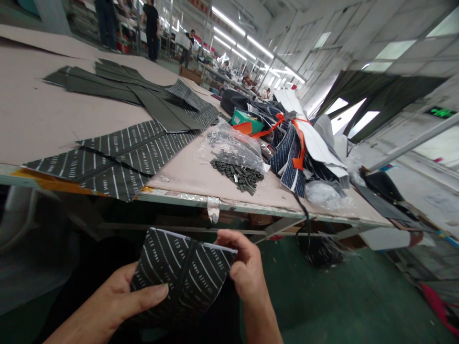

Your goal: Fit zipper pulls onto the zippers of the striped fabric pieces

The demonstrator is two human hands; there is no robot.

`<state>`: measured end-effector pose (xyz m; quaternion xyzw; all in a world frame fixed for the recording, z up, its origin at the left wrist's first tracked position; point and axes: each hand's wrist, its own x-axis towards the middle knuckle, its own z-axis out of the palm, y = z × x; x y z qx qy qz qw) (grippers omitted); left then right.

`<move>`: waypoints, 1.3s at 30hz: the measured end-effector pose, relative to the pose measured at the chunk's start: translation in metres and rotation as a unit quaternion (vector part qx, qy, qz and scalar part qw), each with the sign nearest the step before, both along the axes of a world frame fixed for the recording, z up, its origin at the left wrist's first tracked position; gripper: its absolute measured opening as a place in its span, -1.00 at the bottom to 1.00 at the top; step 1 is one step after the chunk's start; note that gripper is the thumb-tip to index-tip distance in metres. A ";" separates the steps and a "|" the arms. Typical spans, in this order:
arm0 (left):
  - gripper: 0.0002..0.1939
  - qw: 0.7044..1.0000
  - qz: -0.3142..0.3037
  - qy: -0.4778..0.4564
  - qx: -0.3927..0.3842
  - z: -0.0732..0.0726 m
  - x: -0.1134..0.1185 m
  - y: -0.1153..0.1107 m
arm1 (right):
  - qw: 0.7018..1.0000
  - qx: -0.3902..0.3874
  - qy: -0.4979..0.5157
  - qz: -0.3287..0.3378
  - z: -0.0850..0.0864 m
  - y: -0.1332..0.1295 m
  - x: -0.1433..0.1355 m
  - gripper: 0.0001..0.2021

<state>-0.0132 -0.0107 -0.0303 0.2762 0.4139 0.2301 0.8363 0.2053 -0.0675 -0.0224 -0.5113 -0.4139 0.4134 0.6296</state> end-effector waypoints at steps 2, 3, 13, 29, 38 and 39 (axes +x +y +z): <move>-0.66 1.000 -0.020 0.005 0.019 0.001 0.005 -0.001 | 0.997 -0.072 0.018 0.014 0.004 -0.010 -0.011 -0.59; -0.66 0.999 -0.034 0.010 0.030 0.002 0.007 -0.001 | 0.995 -0.092 0.026 0.012 0.007 -0.012 -0.016 -0.70; -0.65 0.970 -0.058 0.078 0.224 0.035 0.032 0.022 | 0.987 0.047 -0.145 -0.055 0.006 -0.017 -0.027 -0.85; -0.61 0.994 -0.056 0.026 0.087 0.018 0.044 0.019 | 0.939 0.141 -0.286 -0.127 0.009 -0.018 -0.027 -0.85; -0.54 0.999 -0.014 0.031 0.035 0.025 0.042 0.022 | 0.997 0.066 0.029 -0.005 0.000 -0.009 -0.020 -0.96; -0.55 0.999 -0.018 0.021 0.031 0.027 0.043 0.023 | 0.994 0.053 0.094 0.003 0.000 -0.008 -0.021 -0.96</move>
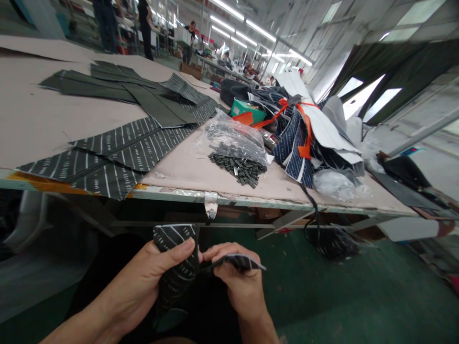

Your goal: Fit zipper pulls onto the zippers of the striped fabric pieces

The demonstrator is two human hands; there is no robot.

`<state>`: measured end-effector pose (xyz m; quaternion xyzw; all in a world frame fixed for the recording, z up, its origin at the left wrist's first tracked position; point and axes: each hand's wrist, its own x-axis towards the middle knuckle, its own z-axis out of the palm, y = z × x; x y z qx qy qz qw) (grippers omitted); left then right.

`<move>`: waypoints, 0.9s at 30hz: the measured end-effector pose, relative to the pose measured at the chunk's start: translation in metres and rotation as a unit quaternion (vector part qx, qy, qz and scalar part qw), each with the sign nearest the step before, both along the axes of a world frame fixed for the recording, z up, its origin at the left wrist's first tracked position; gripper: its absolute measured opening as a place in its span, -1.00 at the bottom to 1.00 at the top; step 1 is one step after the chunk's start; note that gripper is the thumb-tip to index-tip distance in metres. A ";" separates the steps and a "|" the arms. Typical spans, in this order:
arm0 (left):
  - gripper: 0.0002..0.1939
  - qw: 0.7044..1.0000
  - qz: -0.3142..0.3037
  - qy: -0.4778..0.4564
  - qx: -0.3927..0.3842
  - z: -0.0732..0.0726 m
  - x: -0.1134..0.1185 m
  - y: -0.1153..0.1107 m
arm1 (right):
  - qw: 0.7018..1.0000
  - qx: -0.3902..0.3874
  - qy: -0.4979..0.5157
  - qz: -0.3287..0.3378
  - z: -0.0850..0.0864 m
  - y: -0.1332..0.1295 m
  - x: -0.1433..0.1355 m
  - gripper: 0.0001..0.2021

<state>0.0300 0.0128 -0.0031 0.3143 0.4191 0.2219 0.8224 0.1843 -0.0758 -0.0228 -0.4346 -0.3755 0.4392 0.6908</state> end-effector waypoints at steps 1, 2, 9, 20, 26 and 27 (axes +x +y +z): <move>-0.56 1.000 -0.007 -0.012 0.002 0.003 0.002 0.001 | 0.998 -0.015 0.063 0.011 0.000 0.001 -0.001 -0.95; -0.58 0.999 -0.013 -0.028 0.009 0.006 0.004 0.003 | 0.993 -0.031 0.115 0.022 0.001 0.004 -0.002 -0.91; -0.60 0.995 -0.038 -0.072 0.061 0.019 0.021 0.008 | 0.980 -0.106 0.167 0.011 0.012 0.028 -0.003 -0.65; -0.59 0.999 0.014 0.006 0.050 0.008 0.024 0.016 | 0.975 -0.161 0.151 -0.012 0.013 0.040 0.000 -0.66; -0.64 0.998 -0.020 -0.039 0.048 0.007 0.026 0.020 | 0.970 -0.178 0.165 -0.012 0.009 0.045 0.001 -0.65; -0.65 0.998 -0.024 -0.047 0.044 0.007 0.027 0.020 | 0.970 -0.179 0.166 -0.012 0.008 0.045 0.001 -0.65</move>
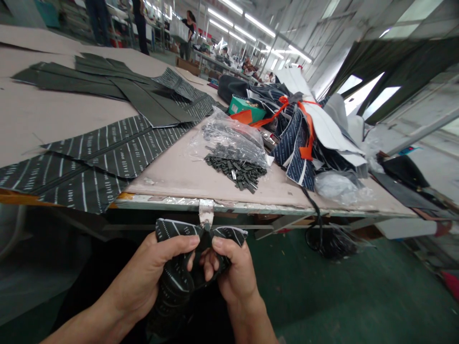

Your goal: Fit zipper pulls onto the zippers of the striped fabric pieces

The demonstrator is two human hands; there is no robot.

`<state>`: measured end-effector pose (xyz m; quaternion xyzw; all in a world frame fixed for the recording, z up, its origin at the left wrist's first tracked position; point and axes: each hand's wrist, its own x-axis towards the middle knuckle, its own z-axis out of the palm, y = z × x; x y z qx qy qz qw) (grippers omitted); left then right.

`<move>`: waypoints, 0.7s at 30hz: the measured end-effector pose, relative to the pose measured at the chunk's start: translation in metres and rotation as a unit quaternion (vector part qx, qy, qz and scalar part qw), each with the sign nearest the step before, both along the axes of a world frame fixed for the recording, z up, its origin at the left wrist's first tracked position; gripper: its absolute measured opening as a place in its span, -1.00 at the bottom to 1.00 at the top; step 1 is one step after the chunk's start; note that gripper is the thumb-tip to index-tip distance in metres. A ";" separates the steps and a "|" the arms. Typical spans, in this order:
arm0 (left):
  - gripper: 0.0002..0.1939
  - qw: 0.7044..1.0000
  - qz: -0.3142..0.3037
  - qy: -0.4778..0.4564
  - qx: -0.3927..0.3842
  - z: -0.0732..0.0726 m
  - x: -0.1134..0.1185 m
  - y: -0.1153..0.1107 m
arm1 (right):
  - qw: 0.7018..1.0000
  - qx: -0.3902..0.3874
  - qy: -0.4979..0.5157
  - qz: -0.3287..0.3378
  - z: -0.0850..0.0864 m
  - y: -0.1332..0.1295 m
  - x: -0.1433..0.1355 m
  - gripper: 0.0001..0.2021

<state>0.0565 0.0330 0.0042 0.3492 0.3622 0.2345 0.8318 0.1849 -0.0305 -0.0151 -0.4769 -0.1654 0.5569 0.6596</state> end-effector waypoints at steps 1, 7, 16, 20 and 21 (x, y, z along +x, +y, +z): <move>-0.65 1.000 0.000 -0.005 -0.004 0.001 0.001 0.000 | 1.000 -0.001 0.001 0.000 -0.001 0.000 0.000 -0.65; -0.66 1.000 0.006 -0.025 -0.015 0.007 0.004 -0.002 | 1.000 0.005 0.009 0.000 0.001 0.001 0.001 -0.66; -0.65 1.000 0.004 -0.015 -0.005 0.006 0.006 0.000 | 1.000 0.002 0.014 0.005 0.000 0.002 0.003 -0.67; -0.66 1.000 0.011 -0.017 -0.006 0.008 0.006 -0.001 | 1.000 0.008 0.012 0.008 0.001 0.002 0.002 -0.66; -0.66 1.000 0.015 -0.018 -0.006 0.009 0.006 -0.001 | 1.000 0.008 0.012 0.010 0.001 0.002 0.002 -0.67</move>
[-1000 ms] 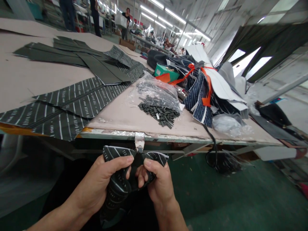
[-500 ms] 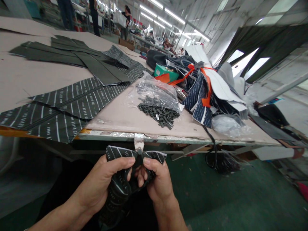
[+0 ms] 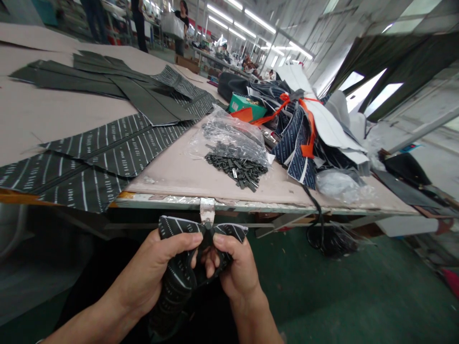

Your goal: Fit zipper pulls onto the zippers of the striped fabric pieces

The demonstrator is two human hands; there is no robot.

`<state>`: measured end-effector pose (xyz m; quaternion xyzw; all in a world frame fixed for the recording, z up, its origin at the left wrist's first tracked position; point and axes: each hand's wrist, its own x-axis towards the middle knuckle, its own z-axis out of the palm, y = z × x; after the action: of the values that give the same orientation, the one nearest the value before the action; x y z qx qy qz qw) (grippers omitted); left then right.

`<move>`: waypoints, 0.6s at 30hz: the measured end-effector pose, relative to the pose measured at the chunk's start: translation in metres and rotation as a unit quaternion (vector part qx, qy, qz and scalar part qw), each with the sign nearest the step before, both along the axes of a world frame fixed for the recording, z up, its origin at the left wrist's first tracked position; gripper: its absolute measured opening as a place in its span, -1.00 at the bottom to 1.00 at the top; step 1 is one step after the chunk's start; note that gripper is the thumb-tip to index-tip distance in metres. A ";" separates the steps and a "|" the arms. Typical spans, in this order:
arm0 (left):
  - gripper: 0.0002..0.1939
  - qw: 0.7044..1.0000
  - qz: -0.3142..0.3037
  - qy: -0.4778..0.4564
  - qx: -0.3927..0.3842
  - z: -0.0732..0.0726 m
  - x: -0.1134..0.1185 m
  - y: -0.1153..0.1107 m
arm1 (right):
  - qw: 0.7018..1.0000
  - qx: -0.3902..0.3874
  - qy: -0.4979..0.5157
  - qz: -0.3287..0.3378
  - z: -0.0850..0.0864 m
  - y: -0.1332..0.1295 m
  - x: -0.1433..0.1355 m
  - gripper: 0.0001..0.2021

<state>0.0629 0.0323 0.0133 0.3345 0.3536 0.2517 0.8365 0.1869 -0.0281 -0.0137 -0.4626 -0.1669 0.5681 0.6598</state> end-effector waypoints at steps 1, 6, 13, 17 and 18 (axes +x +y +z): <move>-0.67 1.000 0.006 0.000 0.001 0.001 0.000 0.000 | 1.000 -0.001 0.000 0.001 0.001 0.000 0.000 -0.67; -0.67 1.000 0.003 0.005 0.010 0.000 0.002 0.001 | 1.000 -0.007 0.000 0.002 0.004 0.003 0.001 -0.67; -0.66 1.000 0.014 0.004 -0.006 0.002 0.004 0.002 | 1.000 0.001 -0.006 0.009 0.005 0.002 0.003 -0.68; -0.65 1.000 0.003 0.015 -0.005 0.000 0.002 0.001 | 0.999 0.004 -0.017 0.036 0.005 0.001 0.006 -0.67; -0.66 1.000 0.005 0.019 -0.009 -0.001 0.002 0.000 | 0.999 0.003 -0.017 0.038 0.004 0.001 0.007 -0.67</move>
<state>0.0651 0.0328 0.0125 0.3297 0.3731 0.2464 0.8315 0.1936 -0.0267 -0.0094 -0.4642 -0.1970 0.5840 0.6362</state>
